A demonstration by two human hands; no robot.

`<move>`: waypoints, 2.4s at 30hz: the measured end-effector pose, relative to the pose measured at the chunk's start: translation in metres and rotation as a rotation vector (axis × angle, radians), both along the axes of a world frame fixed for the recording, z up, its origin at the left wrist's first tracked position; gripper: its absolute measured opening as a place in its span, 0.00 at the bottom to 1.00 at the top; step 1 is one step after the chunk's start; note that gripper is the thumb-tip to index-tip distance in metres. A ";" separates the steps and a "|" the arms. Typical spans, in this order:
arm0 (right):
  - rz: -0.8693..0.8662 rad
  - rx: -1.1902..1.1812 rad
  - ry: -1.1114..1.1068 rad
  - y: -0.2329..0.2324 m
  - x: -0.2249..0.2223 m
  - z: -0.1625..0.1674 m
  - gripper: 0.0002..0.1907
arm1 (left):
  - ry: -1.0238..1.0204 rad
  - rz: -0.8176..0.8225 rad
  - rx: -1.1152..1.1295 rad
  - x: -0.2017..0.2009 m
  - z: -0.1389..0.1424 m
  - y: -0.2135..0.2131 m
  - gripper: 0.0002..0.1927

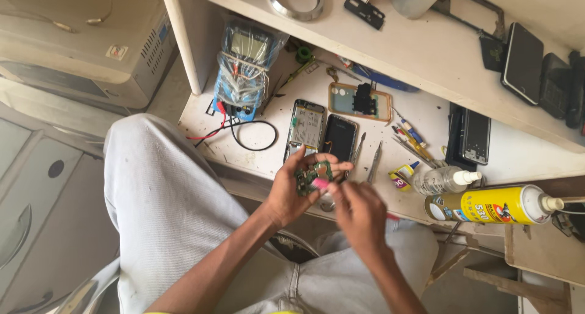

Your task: The person disassembles a smartphone at a repair bench, opening the back cover and lifting out the internal components. They remove the motherboard, spray it with cleaning solution from an aerosol can, and scrub it with a pink toothbrush before placing it back on the bench.

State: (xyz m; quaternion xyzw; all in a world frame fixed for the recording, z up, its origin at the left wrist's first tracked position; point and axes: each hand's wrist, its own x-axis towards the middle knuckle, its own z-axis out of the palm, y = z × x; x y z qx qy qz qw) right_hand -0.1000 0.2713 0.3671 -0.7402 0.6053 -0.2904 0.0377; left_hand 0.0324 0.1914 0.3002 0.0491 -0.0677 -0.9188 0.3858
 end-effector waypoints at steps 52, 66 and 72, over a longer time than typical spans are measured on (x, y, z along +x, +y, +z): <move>0.005 -0.078 -0.077 -0.009 0.008 0.000 0.11 | 0.028 0.013 0.032 0.002 0.005 -0.001 0.31; 0.030 -0.055 -0.120 0.000 0.013 -0.001 0.11 | 0.037 0.050 -0.036 0.005 0.007 -0.002 0.33; 0.049 -0.082 -0.076 0.001 0.008 0.000 0.11 | 0.087 0.017 0.001 0.004 0.009 -0.002 0.33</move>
